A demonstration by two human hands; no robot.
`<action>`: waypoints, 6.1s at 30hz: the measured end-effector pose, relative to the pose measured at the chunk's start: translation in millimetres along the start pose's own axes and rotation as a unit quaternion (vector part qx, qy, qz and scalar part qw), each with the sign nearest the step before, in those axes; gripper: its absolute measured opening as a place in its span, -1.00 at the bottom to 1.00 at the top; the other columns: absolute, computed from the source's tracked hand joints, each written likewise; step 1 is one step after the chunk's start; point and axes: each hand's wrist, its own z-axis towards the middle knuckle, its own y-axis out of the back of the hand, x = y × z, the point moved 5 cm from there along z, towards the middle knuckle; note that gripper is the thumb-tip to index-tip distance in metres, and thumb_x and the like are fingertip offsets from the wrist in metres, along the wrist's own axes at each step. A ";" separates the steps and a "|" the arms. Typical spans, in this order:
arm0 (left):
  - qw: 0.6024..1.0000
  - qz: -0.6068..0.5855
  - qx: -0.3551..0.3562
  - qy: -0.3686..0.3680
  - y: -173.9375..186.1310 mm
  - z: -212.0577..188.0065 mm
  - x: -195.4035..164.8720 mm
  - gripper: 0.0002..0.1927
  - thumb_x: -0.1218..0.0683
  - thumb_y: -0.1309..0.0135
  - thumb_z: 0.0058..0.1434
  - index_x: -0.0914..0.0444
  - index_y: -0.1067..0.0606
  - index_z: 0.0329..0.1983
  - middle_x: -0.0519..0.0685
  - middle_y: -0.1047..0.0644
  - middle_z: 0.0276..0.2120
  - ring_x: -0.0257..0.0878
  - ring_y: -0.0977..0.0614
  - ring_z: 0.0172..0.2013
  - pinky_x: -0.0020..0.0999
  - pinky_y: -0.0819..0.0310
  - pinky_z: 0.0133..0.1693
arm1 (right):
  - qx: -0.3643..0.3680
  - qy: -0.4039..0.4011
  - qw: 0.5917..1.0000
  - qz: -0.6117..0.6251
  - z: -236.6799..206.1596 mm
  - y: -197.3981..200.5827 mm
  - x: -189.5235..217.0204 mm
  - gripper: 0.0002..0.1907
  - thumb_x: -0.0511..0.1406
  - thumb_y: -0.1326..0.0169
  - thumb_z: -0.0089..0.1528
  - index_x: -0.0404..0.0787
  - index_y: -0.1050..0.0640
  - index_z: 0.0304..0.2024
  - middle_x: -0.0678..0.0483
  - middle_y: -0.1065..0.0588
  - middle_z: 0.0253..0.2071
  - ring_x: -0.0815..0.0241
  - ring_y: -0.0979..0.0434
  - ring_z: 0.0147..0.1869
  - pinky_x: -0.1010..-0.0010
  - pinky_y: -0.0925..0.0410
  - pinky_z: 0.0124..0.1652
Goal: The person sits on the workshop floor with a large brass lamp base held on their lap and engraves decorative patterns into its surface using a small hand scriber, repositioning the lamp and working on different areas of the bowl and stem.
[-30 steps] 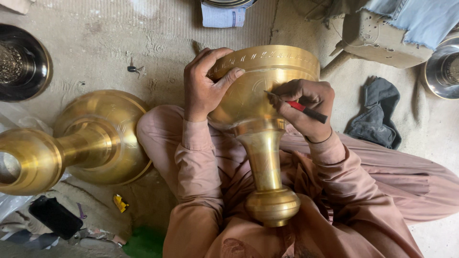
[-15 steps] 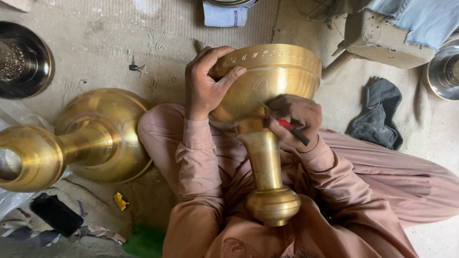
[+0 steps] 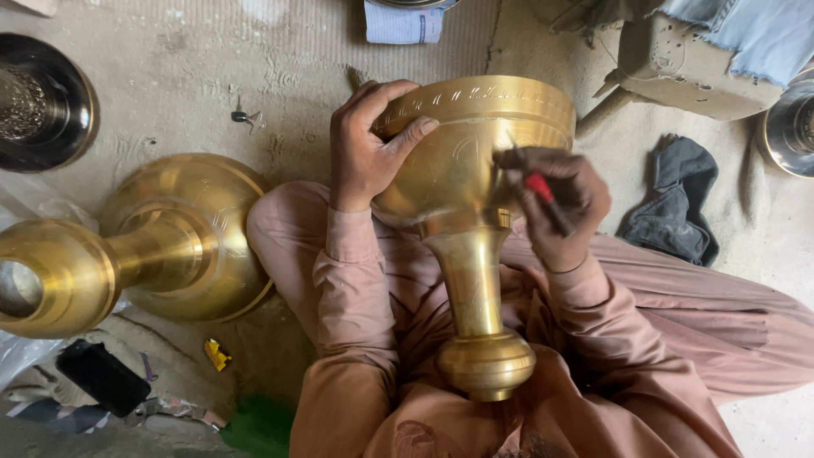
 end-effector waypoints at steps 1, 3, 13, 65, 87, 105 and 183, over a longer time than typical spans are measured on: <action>1.000 -0.003 0.000 -0.001 0.5 -0.3 0.7 -0.60 -0.04 -0.37 0.29 0.30 -0.57 0.02 0.02 -0.64 -0.16 -0.17 -0.70 -0.16 -0.31 -0.60 -0.10 | 0.007 0.003 0.998 -0.057 1.1 3.0 4.5 -0.93 -0.44 -0.18 0.31 -0.32 -0.55 -0.17 -0.09 -0.64 -0.12 0.23 -0.71 -0.25 0.42 -0.56 -0.22; 1.000 -0.002 0.000 -0.005 0.7 -0.3 2.1 -0.60 -0.05 -0.37 0.30 0.30 -0.57 0.03 0.02 -0.64 -0.14 -0.17 -0.71 -0.15 -0.31 -0.60 -0.09 | 0.019 0.009 0.985 -0.169 5.6 10.4 15.8 -0.87 -0.49 -0.26 0.36 -0.38 -0.55 -0.09 -0.13 -0.61 -0.06 0.13 -0.66 -0.05 0.39 -0.53 0.00; 1.000 -0.005 0.002 -0.003 -2.9 -0.8 8.8 -0.58 -0.08 -0.36 0.30 0.28 -0.58 0.04 0.00 -0.65 -0.15 -0.20 -0.71 -0.15 -0.33 -0.63 -0.10 | 0.140 0.094 0.955 -0.244 31.9 -8.2 31.9 -0.86 -0.48 -0.25 0.35 -0.33 -0.56 -0.08 -0.09 -0.63 -0.04 0.06 -0.68 0.12 0.31 -0.51 0.20; 1.000 -0.016 -0.001 0.003 1.6 -1.9 2.7 -0.59 -0.03 -0.37 0.30 0.32 -0.58 0.05 0.03 -0.64 -0.14 -0.18 -0.71 -0.14 -0.33 -0.61 -0.09 | 0.240 0.128 0.932 -0.241 20.6 21.4 41.6 -0.86 -0.53 -0.18 0.19 -0.33 -0.56 -0.19 -0.12 -0.63 -0.10 0.00 -0.72 0.02 0.31 -0.57 0.02; 1.000 -0.011 0.000 0.000 2.4 -2.1 6.7 -0.58 -0.06 -0.35 0.31 0.31 -0.58 0.06 0.02 -0.65 -0.14 -0.20 -0.71 -0.14 -0.33 -0.63 -0.09 | 0.215 0.064 0.952 -0.207 37.5 -13.2 44.9 -0.85 -0.54 -0.21 0.32 -0.40 -0.52 -0.09 -0.13 -0.64 -0.05 0.06 -0.73 0.06 0.38 -0.58 0.05; 1.000 -0.015 0.005 -0.003 0.2 -3.8 10.0 -0.59 -0.05 -0.34 0.33 0.30 -0.58 0.07 0.03 -0.64 -0.12 -0.19 -0.70 -0.11 -0.31 -0.63 -0.05 | 0.252 0.091 0.938 -0.220 32.8 -3.1 52.1 -0.84 -0.52 -0.18 0.29 -0.39 -0.54 -0.08 -0.12 -0.62 -0.02 0.03 -0.72 0.07 0.34 -0.57 0.07; 1.000 0.006 -0.010 0.000 6.4 -3.5 -2.5 -0.63 0.01 -0.37 0.30 0.31 -0.57 0.03 0.04 -0.62 -0.18 -0.15 -0.70 -0.18 -0.31 -0.58 -0.11 | 0.170 0.127 0.968 -0.137 -0.7 -27.3 25.1 -0.79 -0.51 -0.19 0.20 -0.31 -0.41 -0.43 -0.15 -0.58 -0.32 0.06 -0.69 -0.23 0.39 -0.53 -0.25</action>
